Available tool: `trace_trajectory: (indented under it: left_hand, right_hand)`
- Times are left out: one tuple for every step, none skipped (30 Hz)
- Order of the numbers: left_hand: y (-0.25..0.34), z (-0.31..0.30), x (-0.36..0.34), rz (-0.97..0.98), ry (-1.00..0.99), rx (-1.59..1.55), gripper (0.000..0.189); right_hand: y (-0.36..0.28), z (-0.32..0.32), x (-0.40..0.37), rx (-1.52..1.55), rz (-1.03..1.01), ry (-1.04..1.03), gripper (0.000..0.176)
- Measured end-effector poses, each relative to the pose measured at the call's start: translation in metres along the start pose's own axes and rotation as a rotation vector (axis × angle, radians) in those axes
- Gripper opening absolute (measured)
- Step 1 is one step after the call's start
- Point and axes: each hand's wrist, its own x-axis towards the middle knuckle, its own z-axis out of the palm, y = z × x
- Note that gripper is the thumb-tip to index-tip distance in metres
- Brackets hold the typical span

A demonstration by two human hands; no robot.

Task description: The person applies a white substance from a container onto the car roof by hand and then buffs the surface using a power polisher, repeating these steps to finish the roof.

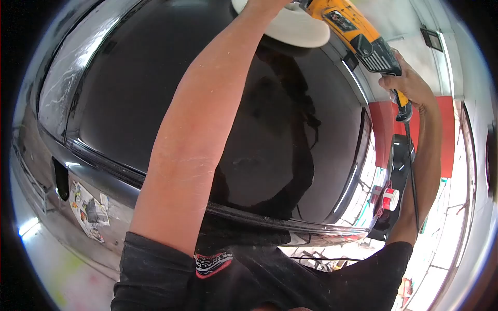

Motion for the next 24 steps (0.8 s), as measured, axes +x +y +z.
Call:
trace_trajectory:
  left_hand:
    - [0.005,0.002,0.001,0.019,-0.012,0.032,0.048]
    - [0.013,0.009,-0.005,0.066,-0.021,0.053,0.05]
    - [0.022,0.014,-0.009,0.006,-0.096,0.0,0.051]
    - [0.039,0.019,-0.017,-0.053,-0.168,-0.05,0.051]
    - [0.055,0.025,-0.026,-0.109,-0.239,-0.094,0.052]
    - [0.066,0.037,-0.038,-0.039,-0.185,-0.092,0.05]
    - [0.076,0.049,-0.05,0.039,-0.136,-0.087,0.049]
    - [0.089,0.059,-0.059,0.024,-0.182,-0.107,0.05]
    - [0.103,0.07,-0.07,0.004,-0.228,-0.129,0.051]
    - [0.115,0.083,-0.083,-0.008,-0.257,-0.176,0.05]
    - [0.128,0.096,-0.094,-0.028,-0.286,-0.222,0.048]
    - [0.143,0.105,-0.105,-0.055,-0.34,-0.255,0.047]
    - [0.156,0.113,-0.117,-0.087,-0.392,-0.288,0.045]
    - [0.167,0.123,-0.127,-0.122,-0.444,-0.321,0.043]
    - [0.173,0.138,-0.135,-0.102,-0.458,-0.351,0.042]
    - [0.176,0.152,-0.144,-0.085,-0.472,-0.382,0.041]
    - [0.182,0.159,-0.151,-0.07,-0.489,-0.414,0.039]
    - [0.185,0.166,-0.156,-0.051,-0.475,-0.403,0.039]
    - [0.184,0.171,-0.157,-0.057,-0.476,-0.401,0.039]
    - [0.184,0.171,-0.156,-0.062,-0.478,-0.4,0.039]
    - [0.187,0.169,-0.155,-0.068,-0.48,-0.4,0.039]
    - [0.188,0.164,-0.15,-0.094,-0.509,-0.388,0.042]
    - [0.179,0.158,-0.14,-0.099,-0.495,-0.36,0.044]
    - [0.168,0.152,-0.13,-0.105,-0.482,-0.332,0.046]
  right_hand:
    - [0.0,0.001,-0.007,0.018,0.029,0.019,0.097]
    - [0.005,-0.001,-0.016,0.046,0.011,-0.018,0.104]
    - [0.02,-0.003,-0.023,0.074,0.019,-0.015,0.104]
    - [0.047,-0.006,-0.029,0.101,0.023,-0.012,0.105]
    - [0.068,-0.012,-0.036,0.13,0.023,-0.009,0.105]
    - [0.08,-0.017,-0.046,0.123,0.03,-0.049,0.102]
    - [0.095,-0.019,-0.057,0.19,0.014,-0.037,0.101]
    - [0.114,-0.019,-0.071,0.259,0.003,-0.022,0.1]
    - [0.132,-0.019,-0.086,0.325,-0.005,-0.007,0.099]
    - [0.145,-0.02,-0.103,0.346,0.021,0.005,0.099]
    - [0.156,-0.022,-0.119,0.364,0.051,0.012,0.098]
    - [0.168,-0.023,-0.135,0.379,0.085,0.017,0.097]
    - [0.184,-0.023,-0.15,0.393,0.104,0.044,0.096]
    - [0.2,-0.022,-0.165,0.406,0.126,0.069,0.094]
    - [0.209,-0.021,-0.175,0.414,0.144,0.094,0.093]
    - [0.21,-0.021,-0.186,0.413,0.192,0.115,0.093]
    - [0.204,-0.022,-0.198,0.412,0.243,0.137,0.093]
    - [0.203,-0.023,-0.202,0.409,0.292,0.156,0.093]
    - [0.21,-0.023,-0.201,0.407,0.27,0.163,0.093]
    - [0.221,-0.025,-0.199,0.405,0.251,0.171,0.093]
    - [0.232,-0.026,-0.199,0.401,0.231,0.179,0.094]
    - [0.241,-0.027,-0.194,0.412,0.195,0.165,0.094]
    - [0.231,-0.03,-0.185,0.387,0.202,0.142,0.094]
    - [0.212,-0.031,-0.173,0.362,0.209,0.118,0.094]
